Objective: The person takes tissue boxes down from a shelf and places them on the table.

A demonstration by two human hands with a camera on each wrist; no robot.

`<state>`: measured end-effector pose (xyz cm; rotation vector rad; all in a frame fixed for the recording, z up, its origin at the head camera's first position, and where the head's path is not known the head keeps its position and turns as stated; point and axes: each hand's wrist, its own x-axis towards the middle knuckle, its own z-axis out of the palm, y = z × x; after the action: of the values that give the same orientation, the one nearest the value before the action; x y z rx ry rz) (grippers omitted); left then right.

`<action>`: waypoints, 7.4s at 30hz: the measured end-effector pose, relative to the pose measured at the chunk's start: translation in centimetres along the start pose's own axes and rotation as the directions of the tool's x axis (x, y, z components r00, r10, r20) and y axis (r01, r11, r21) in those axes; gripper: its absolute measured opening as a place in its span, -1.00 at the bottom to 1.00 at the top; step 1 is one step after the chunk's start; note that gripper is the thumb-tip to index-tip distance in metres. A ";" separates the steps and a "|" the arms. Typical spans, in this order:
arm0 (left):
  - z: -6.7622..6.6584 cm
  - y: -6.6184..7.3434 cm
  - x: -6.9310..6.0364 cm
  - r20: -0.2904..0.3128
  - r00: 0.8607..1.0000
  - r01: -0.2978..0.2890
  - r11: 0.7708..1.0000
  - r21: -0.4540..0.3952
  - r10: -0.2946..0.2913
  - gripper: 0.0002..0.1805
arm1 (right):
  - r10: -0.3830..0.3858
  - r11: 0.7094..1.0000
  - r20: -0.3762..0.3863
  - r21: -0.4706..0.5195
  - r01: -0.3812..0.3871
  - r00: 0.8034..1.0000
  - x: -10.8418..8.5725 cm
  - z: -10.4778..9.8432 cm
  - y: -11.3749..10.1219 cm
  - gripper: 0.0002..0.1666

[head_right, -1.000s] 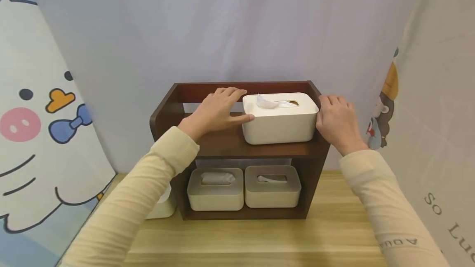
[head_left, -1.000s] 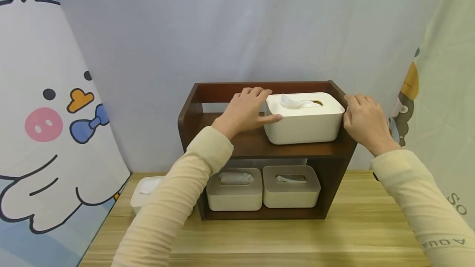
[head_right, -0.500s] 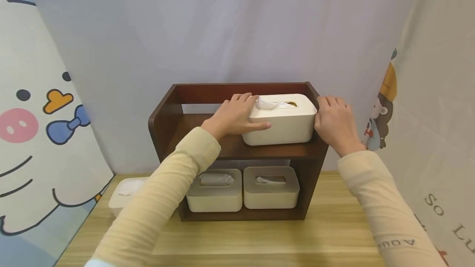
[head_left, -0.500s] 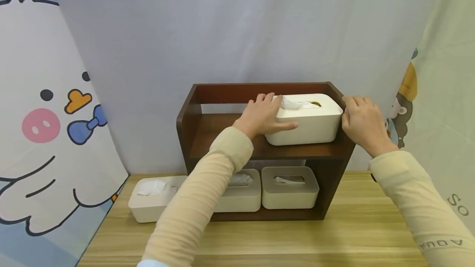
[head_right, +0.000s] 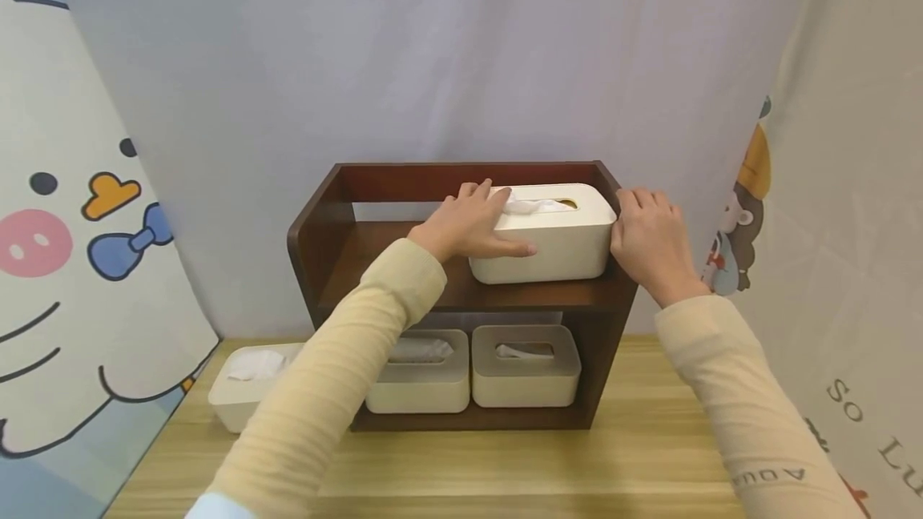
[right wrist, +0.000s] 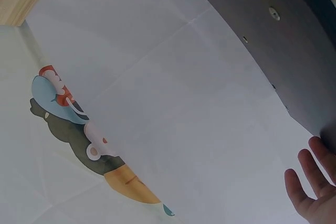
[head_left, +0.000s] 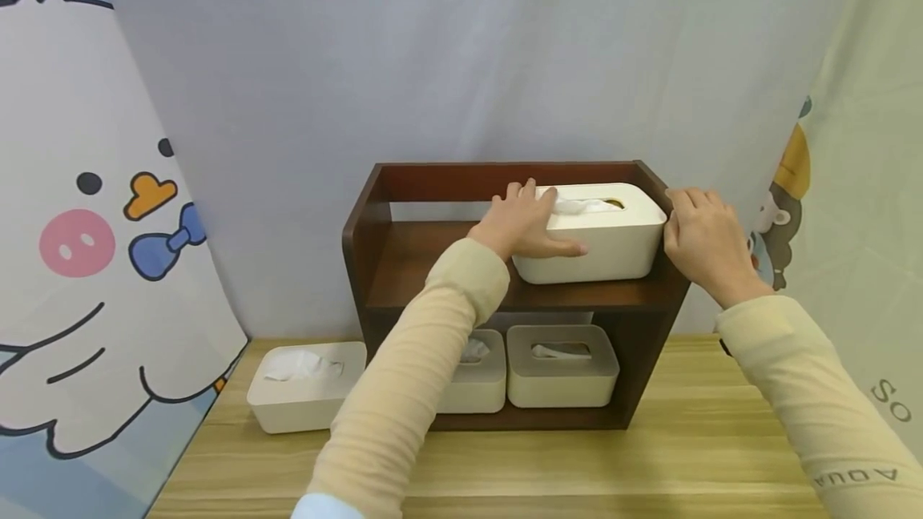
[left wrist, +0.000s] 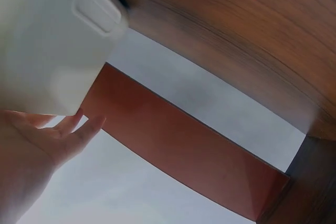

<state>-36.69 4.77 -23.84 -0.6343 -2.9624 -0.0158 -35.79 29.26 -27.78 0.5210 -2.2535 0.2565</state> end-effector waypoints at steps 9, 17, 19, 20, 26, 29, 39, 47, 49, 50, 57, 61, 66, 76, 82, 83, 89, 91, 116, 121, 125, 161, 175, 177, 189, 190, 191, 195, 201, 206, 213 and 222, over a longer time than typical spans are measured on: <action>-0.3 0.4 -0.2 0.021 1.000 0.019 1.000 0.012 -0.020 0.03 | 0.007 1.000 0.010 -0.002 -0.007 1.000 0.0 0.1 0.1 -0.63; -0.6 0.6 -1.0 0.042 0.998 0.052 0.998 0.038 -0.054 0.10 | 0.011 1.000 0.032 0.011 -0.012 0.999 -0.1 -0.2 0.0 -0.61; -0.9 0.6 -1.2 0.062 0.996 0.058 0.998 0.039 -0.061 0.12 | 0.011 1.000 0.036 0.013 -0.012 0.999 -0.1 -0.2 0.0 -0.61; -1.0 0.6 -1.2 0.072 0.995 0.062 0.997 0.040 -0.065 0.13 | 0.011 1.000 0.036 0.014 -0.011 0.999 -0.1 -0.2 0.0 -0.61; -1.5 0.8 -1.3 0.103 0.994 0.038 0.998 0.052 -0.043 0.08 | -0.003 1.000 0.016 0.013 0.003 1.000 0.0 -0.2 0.0 -0.62; -1.4 1.0 -1.1 0.107 0.994 0.015 0.998 0.056 -0.021 0.03 | -0.006 1.000 0.014 0.011 0.006 1.000 0.0 -0.2 0.0 -0.62; -0.9 1.3 -0.4 0.104 0.994 0.047 0.998 -0.030 -0.043 0.04 | -0.007 1.000 0.024 0.019 0.007 1.000 0.0 -0.3 0.0 -0.61; -0.5 0.9 -0.2 0.032 0.999 0.014 1.000 -0.026 -0.013 0.03 | -0.022 1.000 0.005 0.011 0.022 1.000 0.1 -0.3 0.2 -0.61; -0.5 0.9 -0.3 0.023 1.000 0.008 1.000 -0.013 -0.008 0.02 | -0.021 1.000 0.007 0.012 0.021 1.000 0.0 -0.3 0.2 -0.61; -0.5 0.9 -0.3 0.021 1.000 0.008 1.000 -0.007 -0.008 0.02 | -0.022 1.000 0.006 0.013 0.022 1.000 0.0 -0.3 0.2 -0.61; -0.6 1.0 -0.6 -0.005 1.000 0.017 1.000 0.026 -0.017 0.03 | -0.015 1.000 0.024 0.022 0.015 1.000 0.1 -0.6 0.1 -0.61; -0.6 1.1 -0.7 -0.010 1.000 0.020 0.999 0.035 -0.019 0.03 | -0.014 1.000 0.030 0.014 0.014 0.999 0.2 -0.6 0.1 -0.62; -0.5 1.1 -0.9 -0.003 1.000 0.020 0.999 0.047 -0.020 0.04 | -0.019 1.000 0.026 0.019 0.019 0.999 0.1 -0.5 0.2 -0.62; -1.4 0.6 -1.7 -0.021 1.000 0.009 0.996 0.086 -0.007 0.05 | -0.015 1.000 0.027 0.026 0.014 1.000 0.0 -0.5 0.1 -0.63; -2.6 -0.3 -2.2 -0.031 0.999 0.025 0.994 0.107 -0.021 0.05 | -0.022 0.999 0.022 0.023 0.022 1.000 0.1 -0.6 0.1 -0.62; -2.8 -0.5 -2.3 -0.031 0.999 0.027 0.994 0.107 -0.024 0.05 | -0.023 0.999 0.022 0.023 0.023 0.999 0.1 -0.6 0.1 -0.62; -4.1 -1.9 -2.8 -0.032 0.999 0.046 0.993 0.108 -0.043 0.04 | -0.015 1.000 0.036 0.027 0.014 0.999 0.1 -0.6 0.0 -0.62; -4.5 -2.4 -2.9 -0.040 0.998 0.055 0.993 0.104 -0.051 0.04 | -0.011 1.000 0.041 0.025 0.010 0.999 0.1 -0.7 0.0 -0.62; -10.6 -8.6 -6.9 -0.096 0.985 0.147 0.987 0.062 -0.141 0.04 | 0.007 1.000 0.052 0.022 -0.008 0.999 0.1 -0.8 0.4 -0.62; -11.2 -9.9 -8.0 -0.104 0.980 0.177 0.983 0.053 -0.171 0.05 | 0.011 1.000 0.066 0.020 -0.012 0.998 0.1 -0.8 0.3 -0.61; -11.8 -11.0 -8.8 -0.106 0.975 0.203 0.977 0.060 -0.196 0.07 | 0.010 1.000 0.060 0.023 -0.011 0.998 0.1 -0.9 0.1 -0.61; -12.4 -21.5 -18.0 -0.182 0.914 0.379 0.924 0.057 -0.364 0.08 | 0.023 0.999 0.077 0.031 -0.025 0.997 0.3 -0.5 -0.8 -0.62; -9.8 -24.4 -21.0 -0.187 0.904 0.402 0.914 0.063 -0.384 0.04 | -0.002 0.999 0.039 0.042 0.001 0.999 0.1 -0.6 -0.7 -0.63; -9.0 -24.6 -21.3 -0.199 0.906 0.393 0.917 0.068 -0.373 0.02 | -0.005 0.999 0.040 0.038 0.003 0.999 0.1 -0.6 -0.7 -0.64; -5.0 -24.7 -23.2 -0.229 0.920 0.346 0.933 0.096 -0.318 0.00 | -0.004 0.999 0.038 0.038 0.002 0.999 0.0 -0.6 -0.8 -0.64; -4.6 -24.7 -23.5 -0.227 0.921 0.344 0.934 0.092 -0.317 -0.01 | -0.005 0.999 0.033 0.038 0.004 0.999 0.0 -0.5 -0.8 -0.64; -4.2 -24.7 -23.7 -0.224 0.922 0.343 0.935 0.090 -0.317 -0.01 | -0.006 0.999 0.030 0.038 0.004 1.000 0.0 -0.5 -0.8 -0.64; -2.5 -24.7 -24.6 -0.223 0.925 0.332 0.939 0.090 -0.306 -0.02 | -0.002 0.999 0.034 0.036 0.000 0.999 0.0 -0.4 -0.7 -0.64; 0.3 -25.1 -26.1 -0.264 0.927 0.299 0.950 0.088 -0.267 -0.04 | 0.006 1.000 0.051 0.029 -0.007 0.999 0.1 -0.4 -0.7 -0.62; 2.7 -25.1 -27.3 -0.277 0.934 0.259 0.961 0.095 -0.225 -0.06 | 0.012 1.000 0.057 0.025 -0.014 0.998 0.1 -0.5 -0.8 -0.62; 5.6 -24.4 -28.6 -0.230 0.952 0.229 0.968 0.099 -0.202 -0.03 | 0.010 1.000 0.046 0.025 -0.011 0.999 0.1 -0.5 -0.8 -0.63; 9.6 -23.9 -30.2 -0.194 0.970 0.163 0.983 0.080 -0.145 -0.02 | 0.016 1.000 0.045 0.023 -0.017 0.999 0.0 -0.4 -0.8 -0.63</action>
<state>-20.09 -29.03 -36.46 -0.3663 -2.8020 0.0500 -35.17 28.72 -27.47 0.5257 -2.3017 0.2821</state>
